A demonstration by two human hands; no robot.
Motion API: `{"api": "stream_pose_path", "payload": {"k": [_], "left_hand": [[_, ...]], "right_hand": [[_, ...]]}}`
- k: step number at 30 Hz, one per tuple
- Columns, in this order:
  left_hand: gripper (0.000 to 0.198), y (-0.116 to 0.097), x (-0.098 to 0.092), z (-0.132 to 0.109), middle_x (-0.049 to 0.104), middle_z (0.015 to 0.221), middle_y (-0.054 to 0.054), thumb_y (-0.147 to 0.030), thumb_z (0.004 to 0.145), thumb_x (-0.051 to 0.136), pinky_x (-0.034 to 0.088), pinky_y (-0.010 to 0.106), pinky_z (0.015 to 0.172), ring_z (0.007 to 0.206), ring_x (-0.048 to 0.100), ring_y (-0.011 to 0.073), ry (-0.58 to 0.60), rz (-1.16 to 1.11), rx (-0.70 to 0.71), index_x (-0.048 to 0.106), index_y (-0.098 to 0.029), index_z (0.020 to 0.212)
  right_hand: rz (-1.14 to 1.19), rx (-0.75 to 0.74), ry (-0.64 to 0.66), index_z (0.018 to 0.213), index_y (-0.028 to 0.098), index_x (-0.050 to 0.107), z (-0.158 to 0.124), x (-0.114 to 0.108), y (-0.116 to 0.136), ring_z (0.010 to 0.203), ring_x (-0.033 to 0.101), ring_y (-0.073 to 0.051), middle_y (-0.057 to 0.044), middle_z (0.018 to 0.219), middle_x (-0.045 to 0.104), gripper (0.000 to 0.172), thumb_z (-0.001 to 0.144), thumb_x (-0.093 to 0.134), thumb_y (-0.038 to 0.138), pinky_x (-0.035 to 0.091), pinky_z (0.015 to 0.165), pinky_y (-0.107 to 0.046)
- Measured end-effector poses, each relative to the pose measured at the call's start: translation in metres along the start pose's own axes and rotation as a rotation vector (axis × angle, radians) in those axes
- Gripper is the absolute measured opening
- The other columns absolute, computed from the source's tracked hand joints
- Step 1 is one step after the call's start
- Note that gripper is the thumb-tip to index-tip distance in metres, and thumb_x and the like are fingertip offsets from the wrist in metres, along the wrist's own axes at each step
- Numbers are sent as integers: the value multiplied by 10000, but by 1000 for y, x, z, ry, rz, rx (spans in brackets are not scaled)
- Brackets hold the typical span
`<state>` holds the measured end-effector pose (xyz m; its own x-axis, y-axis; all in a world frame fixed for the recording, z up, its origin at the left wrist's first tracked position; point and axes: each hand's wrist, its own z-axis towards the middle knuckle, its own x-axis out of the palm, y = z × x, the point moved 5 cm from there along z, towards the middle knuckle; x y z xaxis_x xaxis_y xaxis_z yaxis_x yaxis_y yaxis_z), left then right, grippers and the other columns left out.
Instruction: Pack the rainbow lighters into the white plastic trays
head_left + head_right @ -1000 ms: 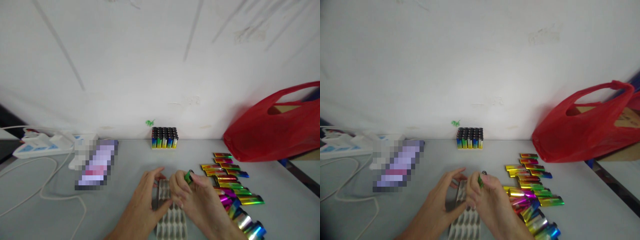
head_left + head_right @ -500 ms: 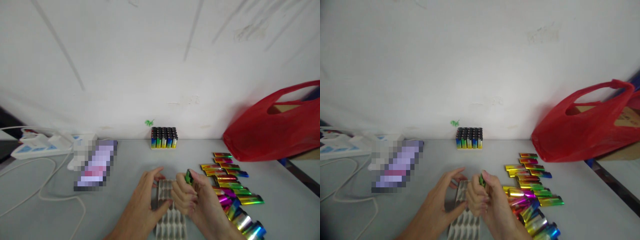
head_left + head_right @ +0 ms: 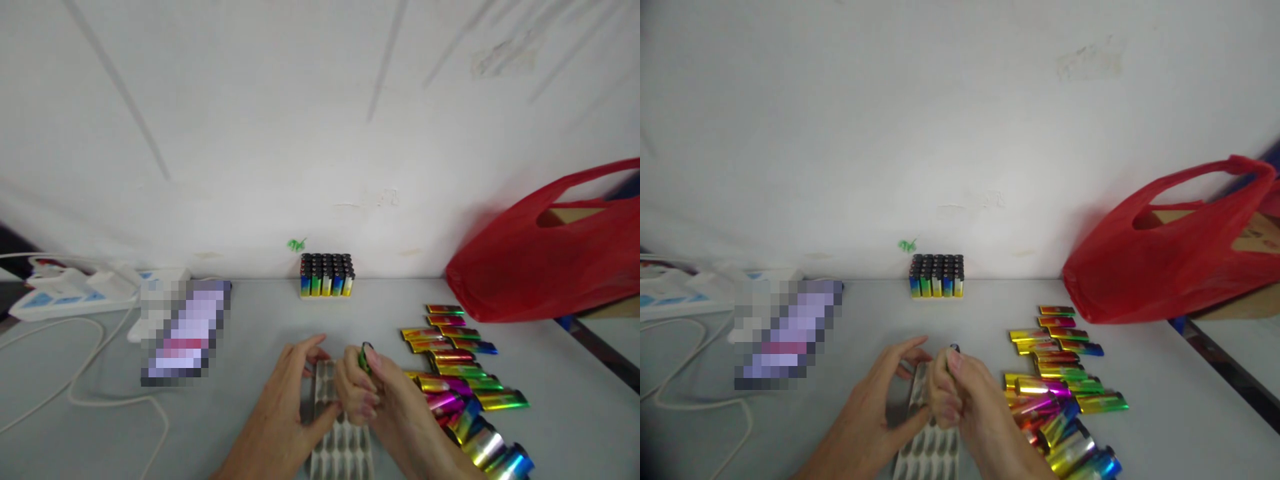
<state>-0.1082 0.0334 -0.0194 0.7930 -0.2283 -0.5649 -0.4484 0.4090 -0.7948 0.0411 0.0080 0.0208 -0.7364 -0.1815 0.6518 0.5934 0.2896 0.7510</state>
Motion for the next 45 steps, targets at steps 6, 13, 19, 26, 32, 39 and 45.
{"api": "stream_pose_path", "payload": {"k": [6,13,19,26,32,39,45], "left_hand": [[783,-1,-1,0,708,1305,82,-84,853,788,618,496,1000,1162,723,296,-20,-4,0,462,-322,1524],[726,-2,-2,0,717,1292,86,-140,869,805,626,501,1006,1153,728,304,-59,-32,-12,508,-316,1508],[720,-6,-4,2,721,1299,80,-143,874,797,624,484,1006,1146,731,294,-23,-21,-21,509,-324,1508],[724,-5,-3,1,742,1254,58,-143,832,809,623,456,960,1067,730,287,-100,-41,-10,550,-330,1482],[740,-3,-3,-1,744,1244,51,-140,812,816,616,440,961,1063,727,280,-107,-32,-13,555,-329,1478],[736,-3,-2,0,732,1256,44,-135,829,789,601,434,970,1090,712,272,-95,-44,-2,537,-336,1490],[721,-5,-4,0,726,1269,36,-142,833,793,591,435,986,1097,709,273,-84,-50,-47,554,-347,1482]], "right_hand": [[-177,-116,4,655,244,464,6,-7,-3,582,300,-144,49,623,359,583,950,693,692,245,583,-327],[-276,-196,5,663,222,578,7,-12,-3,627,368,-168,20,628,455,532,957,692,651,263,644,-338],[-304,-155,-20,684,221,551,0,-6,3,695,374,-173,20,691,445,484,937,724,596,273,681,-335],[-259,-187,-26,711,231,521,-1,-5,2,694,339,-171,28,709,420,466,940,738,574,260,677,-335],[-270,-248,1,701,233,509,3,-7,2,665,328,-169,24,685,417,521,983,685,634,249,646,-338],[-292,-236,46,752,233,516,5,-12,-5,672,345,-171,22,713,432,456,1019,641,581,268,655,-337],[-308,-214,14,763,240,510,2,-14,-6,685,336,-177,24,730,413,480,1014,657,622,271,669,-339]]}}
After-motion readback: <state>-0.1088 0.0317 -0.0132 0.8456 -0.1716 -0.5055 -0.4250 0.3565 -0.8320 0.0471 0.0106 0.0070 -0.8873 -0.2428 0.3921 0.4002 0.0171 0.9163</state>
